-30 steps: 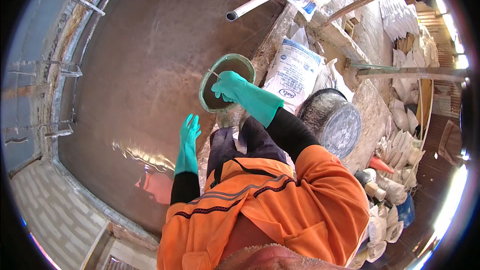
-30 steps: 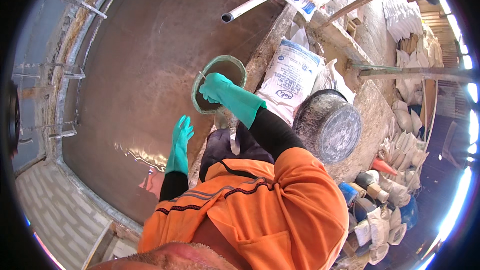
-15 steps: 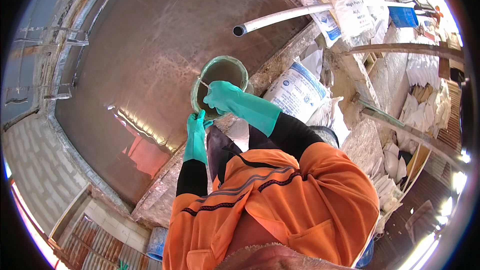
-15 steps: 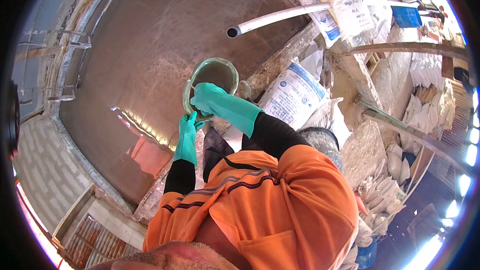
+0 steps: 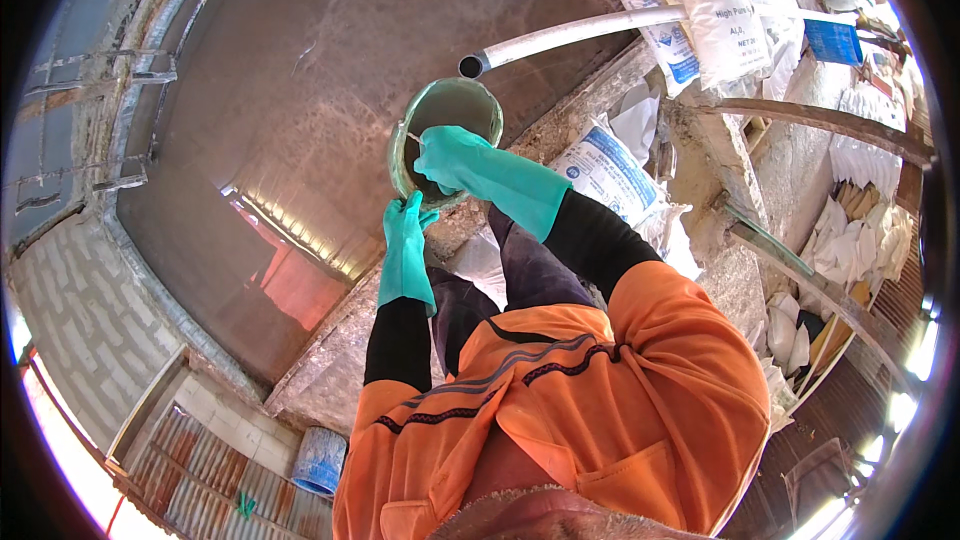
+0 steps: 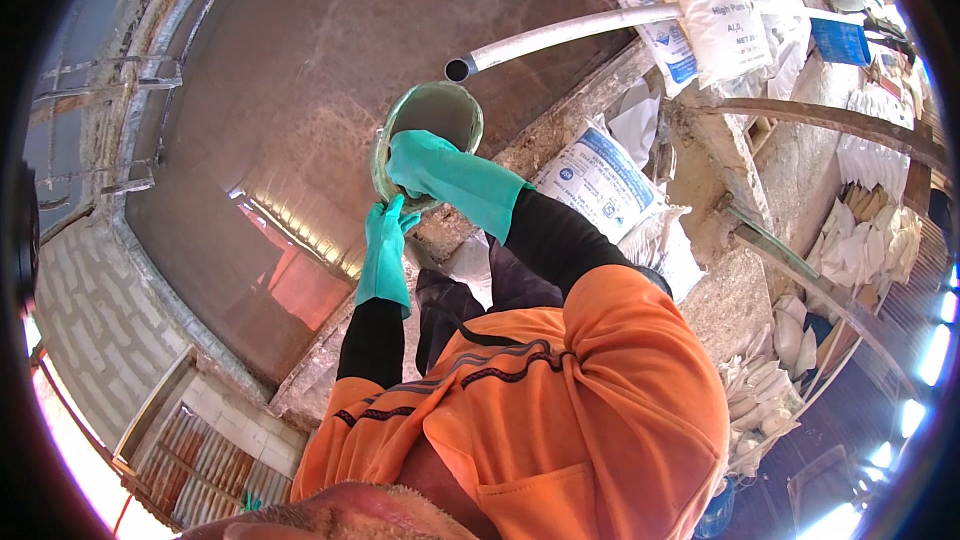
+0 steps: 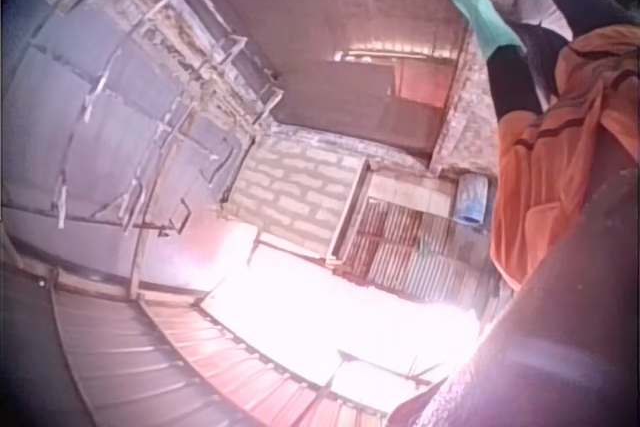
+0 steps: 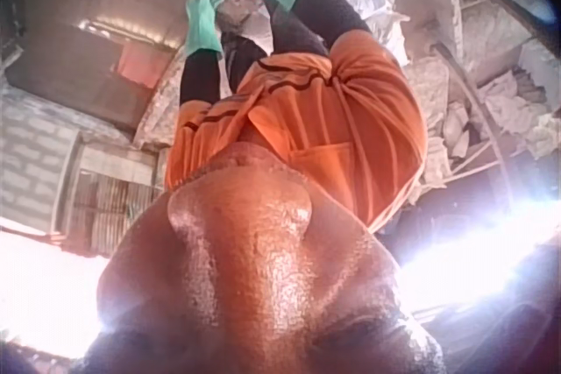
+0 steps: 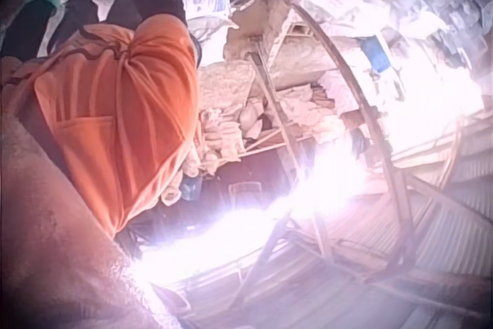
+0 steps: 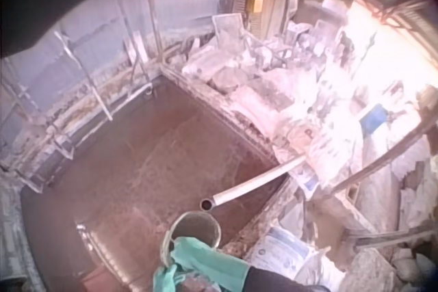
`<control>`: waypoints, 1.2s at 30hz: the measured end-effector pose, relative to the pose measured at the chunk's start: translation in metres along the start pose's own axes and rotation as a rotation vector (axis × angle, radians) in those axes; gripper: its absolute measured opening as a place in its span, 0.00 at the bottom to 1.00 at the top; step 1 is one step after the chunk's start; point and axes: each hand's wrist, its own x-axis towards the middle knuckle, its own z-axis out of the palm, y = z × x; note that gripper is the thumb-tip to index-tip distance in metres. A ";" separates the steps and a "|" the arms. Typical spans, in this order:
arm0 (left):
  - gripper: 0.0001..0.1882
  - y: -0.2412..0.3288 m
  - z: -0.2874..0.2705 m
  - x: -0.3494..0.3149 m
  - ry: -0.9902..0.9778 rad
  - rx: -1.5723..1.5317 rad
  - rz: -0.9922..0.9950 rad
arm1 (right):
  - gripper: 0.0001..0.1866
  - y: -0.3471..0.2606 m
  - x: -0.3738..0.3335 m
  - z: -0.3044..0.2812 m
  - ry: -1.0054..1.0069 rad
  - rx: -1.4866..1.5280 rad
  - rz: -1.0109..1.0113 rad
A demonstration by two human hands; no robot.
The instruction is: The person repeatedly scoops a brown liquid from a large rectangular tank into a bucket using a small container, then carries the bucket to a pipe and pours the liquid into it. This cycle is repeated multiple times throughout the video.
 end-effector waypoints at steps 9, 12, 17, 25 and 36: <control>0.13 0.005 0.029 0.029 0.030 0.025 0.009 | 0.09 0.032 0.033 -0.021 -0.103 -0.400 -0.099; 0.12 0.005 0.026 0.032 0.018 0.054 0.002 | 0.08 0.030 0.031 -0.025 -0.110 -0.671 -0.223; 0.12 0.010 0.030 0.032 0.001 0.077 -0.013 | 0.06 0.036 0.038 -0.020 -0.007 -0.799 -0.348; 0.12 0.023 0.038 0.020 0.025 0.084 0.003 | 0.05 0.024 0.034 -0.039 -0.101 -0.805 -0.286; 0.13 0.038 0.044 0.013 0.011 0.102 0.053 | 0.08 0.023 0.032 -0.046 -0.095 -0.832 -0.291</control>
